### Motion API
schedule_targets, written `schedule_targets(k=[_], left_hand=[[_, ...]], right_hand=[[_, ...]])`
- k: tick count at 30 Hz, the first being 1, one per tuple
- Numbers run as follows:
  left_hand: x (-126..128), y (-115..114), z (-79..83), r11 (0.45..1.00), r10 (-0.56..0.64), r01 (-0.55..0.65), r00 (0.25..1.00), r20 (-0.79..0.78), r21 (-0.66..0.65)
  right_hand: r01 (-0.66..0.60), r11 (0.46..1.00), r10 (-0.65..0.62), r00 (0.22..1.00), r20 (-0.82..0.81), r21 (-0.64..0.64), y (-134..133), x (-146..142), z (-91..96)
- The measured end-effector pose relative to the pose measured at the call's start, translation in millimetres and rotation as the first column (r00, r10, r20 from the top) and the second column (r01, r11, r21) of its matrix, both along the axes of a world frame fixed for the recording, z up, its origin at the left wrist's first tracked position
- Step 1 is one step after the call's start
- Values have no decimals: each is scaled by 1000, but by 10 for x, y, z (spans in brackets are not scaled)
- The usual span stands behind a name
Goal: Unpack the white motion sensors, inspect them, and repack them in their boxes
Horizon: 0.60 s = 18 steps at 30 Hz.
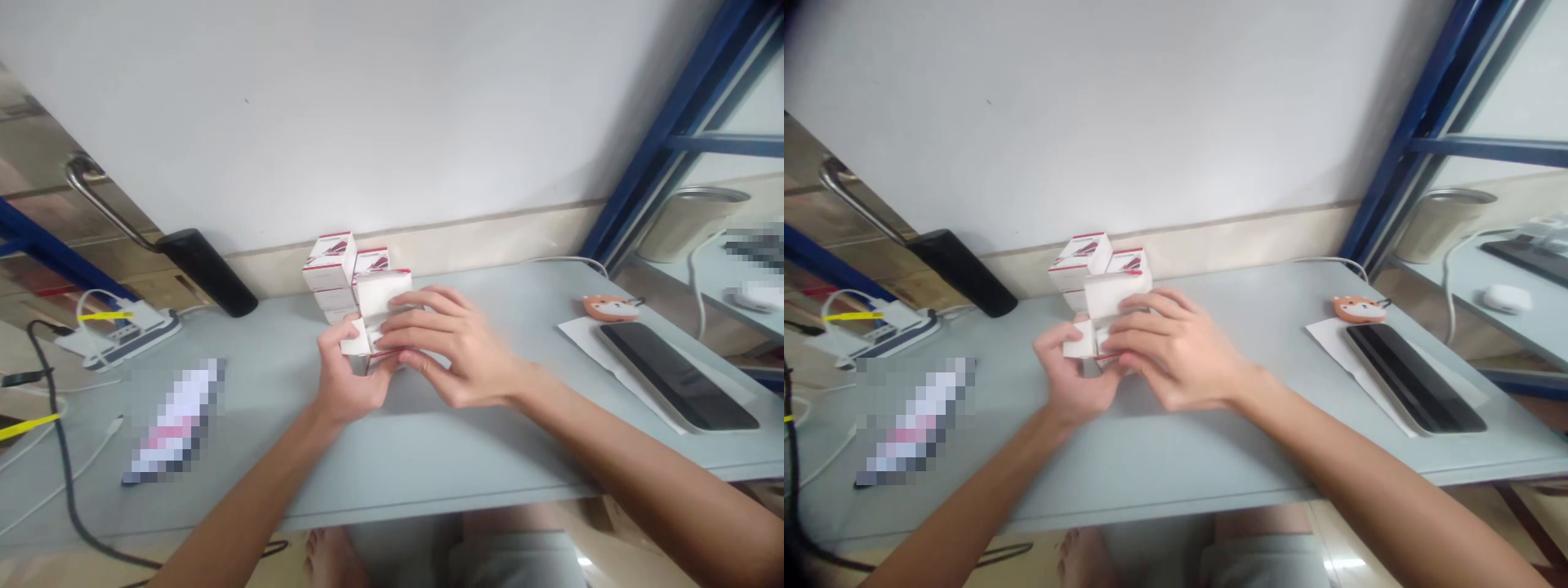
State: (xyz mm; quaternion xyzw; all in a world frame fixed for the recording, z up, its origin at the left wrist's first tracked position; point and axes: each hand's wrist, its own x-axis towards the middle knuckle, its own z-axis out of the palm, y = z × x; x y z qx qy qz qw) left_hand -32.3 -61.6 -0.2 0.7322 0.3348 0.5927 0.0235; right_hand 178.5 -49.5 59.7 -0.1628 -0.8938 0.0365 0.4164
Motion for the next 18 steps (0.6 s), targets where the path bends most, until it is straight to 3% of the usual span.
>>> schedule_targets(k=[3,6,8,11,13,15,17,18], left_hand=[[-18,21,-5,1000,29,-29,1000,3,8],[-53,60,-25,993,105,-105,994,-15,46],[-78,91,-38,992,111,-109,993,-26,65],[-106,130,-51,987,141,-136,989,-46,85],[-117,142,-56,981,173,-166,982,-71,101],[-121,142,-52,975,197,-187,977,-84,117],[-118,132,-38,970,217,-205,972,-88,127],[-114,124,-28,968,230,-217,969,-94,125]], right_hand=[[18,997,-28,989,-143,-69,29,6,2],[250,960,-277,922,-272,-129,171,36,-76],[435,884,-461,872,-164,-172,321,69,-208],[619,762,-587,784,204,-189,555,140,-475],[670,702,-577,733,359,-240,681,204,-616],[680,657,-555,728,402,-326,762,268,-669],[639,631,-566,767,302,-441,778,303,-621],[586,642,-576,794,194,-494,754,301,-565]])
